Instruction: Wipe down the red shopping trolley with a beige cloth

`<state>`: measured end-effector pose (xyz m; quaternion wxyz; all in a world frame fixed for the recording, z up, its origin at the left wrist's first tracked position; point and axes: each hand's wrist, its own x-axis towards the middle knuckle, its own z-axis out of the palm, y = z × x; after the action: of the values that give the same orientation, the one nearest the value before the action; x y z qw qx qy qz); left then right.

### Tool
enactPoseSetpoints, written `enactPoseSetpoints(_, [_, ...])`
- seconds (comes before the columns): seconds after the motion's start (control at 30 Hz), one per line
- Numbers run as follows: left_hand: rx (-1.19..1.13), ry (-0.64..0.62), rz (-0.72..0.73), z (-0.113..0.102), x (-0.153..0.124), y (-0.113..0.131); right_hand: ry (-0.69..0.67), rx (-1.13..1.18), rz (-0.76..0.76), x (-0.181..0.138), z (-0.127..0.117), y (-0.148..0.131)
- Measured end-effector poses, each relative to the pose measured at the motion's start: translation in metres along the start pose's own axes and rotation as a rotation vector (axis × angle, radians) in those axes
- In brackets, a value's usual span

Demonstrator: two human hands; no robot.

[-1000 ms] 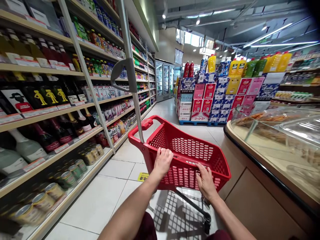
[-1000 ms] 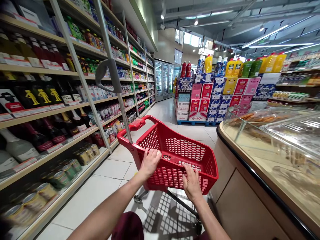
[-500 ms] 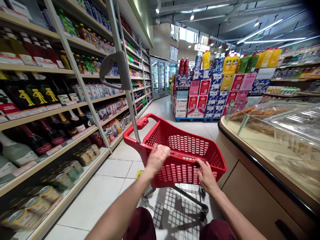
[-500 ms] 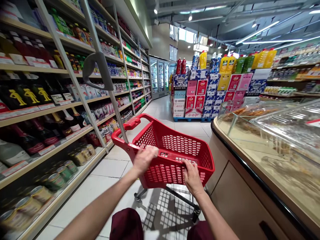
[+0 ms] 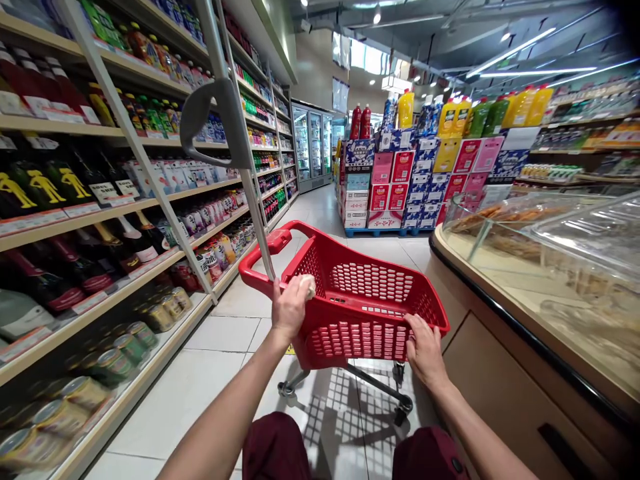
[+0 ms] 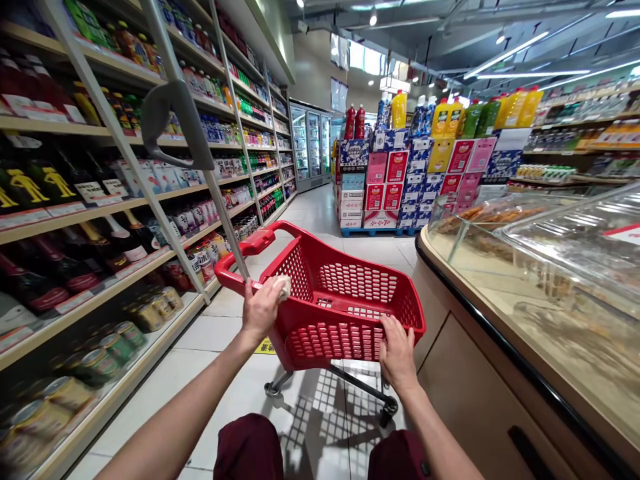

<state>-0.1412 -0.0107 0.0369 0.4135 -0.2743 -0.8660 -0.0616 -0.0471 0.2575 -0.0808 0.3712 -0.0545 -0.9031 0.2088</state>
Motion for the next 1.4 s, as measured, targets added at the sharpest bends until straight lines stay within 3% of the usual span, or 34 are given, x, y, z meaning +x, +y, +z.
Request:
enactPoseSetpoints(0.07, [0.002, -0.005, 0.005, 0.006, -0.002, 0.008, 0.003, 0.012, 0.012, -0.002, 0.001, 0.002])
enactPoseSetpoints(0.17, [-0.047, -0.041, 0.189, 0.025, -0.011, 0.048, -0.01, 0.011, 0.002, -0.002, 0.0, 0.003])
enactPoseSetpoints(0.23, [-0.08, -0.032, 0.283, 0.031, -0.014, 0.06, -0.042, -0.006, -0.016, 0.001, -0.003, 0.005])
enactPoseSetpoints(0.3, [-0.086, 0.01, 0.254, 0.026, -0.012, 0.044, -0.056, -0.014, -0.005, 0.003, -0.006, 0.006])
enactPoseSetpoints(0.4, [-0.019, 0.099, 0.026, 0.01, -0.007, -0.002, -0.029, 0.008, 0.026, 0.004, -0.007, 0.005])
enactPoseSetpoints(0.47, [-0.001, 0.093, -0.003, 0.008, -0.006, -0.009, -0.003, 0.029, 0.038, 0.003, -0.004, 0.003])
enactPoseSetpoints(0.67, [-0.099, 0.011, 0.271, 0.04, -0.017, 0.066, -0.04, 0.031, -0.006, 0.004, -0.003, 0.006])
enactPoseSetpoints(0.73, [-0.106, 0.028, 0.254, 0.035, -0.015, 0.054, -0.061, 0.04, -0.005, 0.006, -0.006, 0.008])
enactPoseSetpoints(0.83, [-0.066, 0.048, 0.022, 0.017, -0.008, 0.01, -0.063, 0.079, 0.021, 0.007, -0.008, 0.009])
enactPoseSetpoints(0.9, [-0.057, 0.037, -0.025, 0.013, -0.006, 0.002, -0.034, 0.103, 0.048, 0.006, -0.007, 0.008])
enactPoseSetpoints(1.1, [-0.118, -0.057, 0.272, 0.043, -0.012, 0.079, -0.057, 0.093, 0.009, 0.004, -0.006, 0.009])
enactPoseSetpoints(1.17, [-0.12, -0.057, 0.25, 0.04, -0.012, 0.07, -0.063, 0.093, 0.007, 0.005, -0.007, 0.011])
enactPoseSetpoints(1.3, [-0.075, -0.001, 0.008, 0.019, -0.006, 0.012, -0.037, 0.134, 0.044, 0.008, -0.009, 0.01])
enactPoseSetpoints(1.33, [-0.07, 0.001, -0.015, 0.018, -0.005, 0.007, -0.026, 0.144, 0.054, 0.008, -0.008, 0.009])
enactPoseSetpoints(1.4, [-0.086, -0.022, 0.035, 0.023, -0.005, 0.023, -0.019, 0.157, 0.066, 0.007, -0.007, 0.006])
